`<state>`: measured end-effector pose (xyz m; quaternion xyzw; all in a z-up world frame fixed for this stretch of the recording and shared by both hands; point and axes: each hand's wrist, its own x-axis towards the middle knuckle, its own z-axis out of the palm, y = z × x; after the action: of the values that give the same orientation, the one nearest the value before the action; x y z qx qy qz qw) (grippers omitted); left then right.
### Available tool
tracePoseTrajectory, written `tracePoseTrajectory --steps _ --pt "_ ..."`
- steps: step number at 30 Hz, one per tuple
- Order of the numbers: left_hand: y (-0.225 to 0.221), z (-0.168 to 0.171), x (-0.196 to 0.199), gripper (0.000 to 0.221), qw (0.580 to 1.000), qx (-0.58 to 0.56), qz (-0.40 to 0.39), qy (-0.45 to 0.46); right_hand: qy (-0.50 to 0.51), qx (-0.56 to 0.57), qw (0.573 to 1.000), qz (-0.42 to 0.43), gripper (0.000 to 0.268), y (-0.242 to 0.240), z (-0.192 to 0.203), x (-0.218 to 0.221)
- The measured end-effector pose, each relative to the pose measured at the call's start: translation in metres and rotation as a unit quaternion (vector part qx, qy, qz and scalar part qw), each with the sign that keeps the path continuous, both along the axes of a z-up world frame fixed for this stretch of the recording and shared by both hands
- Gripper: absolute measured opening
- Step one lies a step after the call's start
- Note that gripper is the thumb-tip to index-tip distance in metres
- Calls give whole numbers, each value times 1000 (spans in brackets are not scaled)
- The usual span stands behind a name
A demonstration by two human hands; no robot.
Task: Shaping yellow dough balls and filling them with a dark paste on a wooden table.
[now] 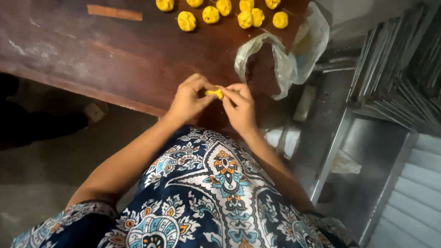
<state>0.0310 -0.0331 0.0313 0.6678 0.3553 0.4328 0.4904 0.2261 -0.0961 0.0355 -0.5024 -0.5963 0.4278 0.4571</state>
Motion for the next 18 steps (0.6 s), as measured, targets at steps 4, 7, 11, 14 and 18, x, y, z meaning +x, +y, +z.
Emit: tracePoseTrajectory --steps 4,7,11,14,18 --pt "-2 -45 10 17 989 -38 15 142 -233 -14 971 -58 43 -1 -11 -13" --pt "-3 -57 3 42 988 86 -42 119 -181 -100 977 -48 56 0 -36 -6" --pt "-1 -34 -10 77 971 207 -34 119 -233 -75 969 -24 40 3 -54 7" --pt "2 -50 -10 66 970 176 -73 149 -176 -56 983 -19 31 10 -39 9" --pt "0 -94 -1 31 972 172 -61 149 -166 -38 985 -3 19 10 -58 21"
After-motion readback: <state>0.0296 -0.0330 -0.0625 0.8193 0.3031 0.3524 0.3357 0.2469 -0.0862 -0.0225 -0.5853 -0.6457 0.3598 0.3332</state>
